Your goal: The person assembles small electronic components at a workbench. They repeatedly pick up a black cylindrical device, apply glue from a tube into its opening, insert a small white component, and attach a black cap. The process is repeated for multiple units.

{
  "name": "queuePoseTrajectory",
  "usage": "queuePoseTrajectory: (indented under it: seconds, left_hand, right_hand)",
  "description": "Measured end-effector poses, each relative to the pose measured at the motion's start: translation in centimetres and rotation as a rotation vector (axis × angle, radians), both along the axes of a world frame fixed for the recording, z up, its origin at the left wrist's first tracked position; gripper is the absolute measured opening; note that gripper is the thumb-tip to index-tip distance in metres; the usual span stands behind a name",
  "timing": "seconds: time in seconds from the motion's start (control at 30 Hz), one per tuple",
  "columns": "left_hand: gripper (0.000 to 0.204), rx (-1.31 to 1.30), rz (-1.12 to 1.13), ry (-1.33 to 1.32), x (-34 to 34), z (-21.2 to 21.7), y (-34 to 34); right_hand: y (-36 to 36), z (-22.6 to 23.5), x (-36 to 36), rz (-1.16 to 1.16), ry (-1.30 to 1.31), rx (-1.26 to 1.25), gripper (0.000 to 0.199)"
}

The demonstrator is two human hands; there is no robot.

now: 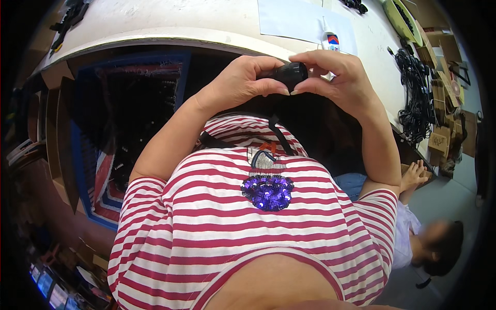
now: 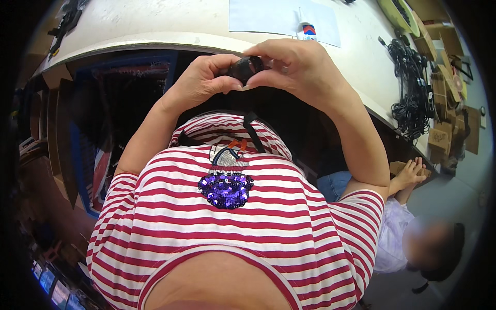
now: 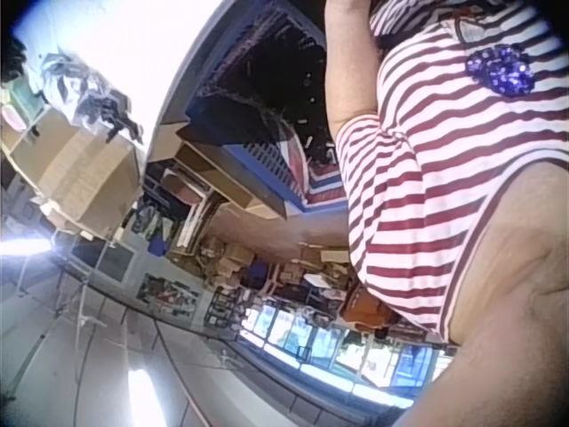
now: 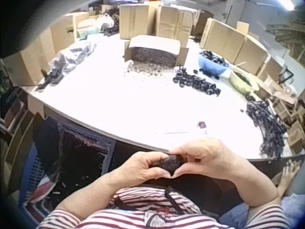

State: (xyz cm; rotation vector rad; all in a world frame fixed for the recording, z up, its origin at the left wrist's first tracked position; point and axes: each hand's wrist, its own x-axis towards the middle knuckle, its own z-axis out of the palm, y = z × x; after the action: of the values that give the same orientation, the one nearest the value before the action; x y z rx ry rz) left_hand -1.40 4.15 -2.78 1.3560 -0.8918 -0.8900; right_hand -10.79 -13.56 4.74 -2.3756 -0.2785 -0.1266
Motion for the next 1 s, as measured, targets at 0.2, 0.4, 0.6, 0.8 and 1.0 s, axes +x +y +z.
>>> queuePoseTrajectory:
  seconds: [0.2,0.4,0.6,0.8,1.0]
  left_hand:
    - [0.022,0.037,0.050,-0.072,-0.2,0.3,0.1]
    - [0.029,-0.027,0.163,-0.348,-0.9,0.9,-0.8]
    - [0.022,0.075,0.224,-0.280,-1.0,1.3,-0.7]
    - [0.021,0.067,0.198,-0.277,-1.2,0.6,-1.1]
    - [0.018,-0.131,0.265,0.046,-1.4,1.3,-0.6]
  right_hand:
    - [1.1,0.4,-0.2,-0.140,-0.012,-0.136,0.027]
    - [1.1,0.8,-0.7,-0.299,0.060,-0.299,0.036]
    - [0.7,2.6,-0.3,-0.195,0.260,-0.274,0.037]
    - [0.2,0.8,-1.4,-0.153,0.031,-0.158,0.032]
    - [1.4,0.4,-1.5,-0.241,0.017,0.164,0.041]
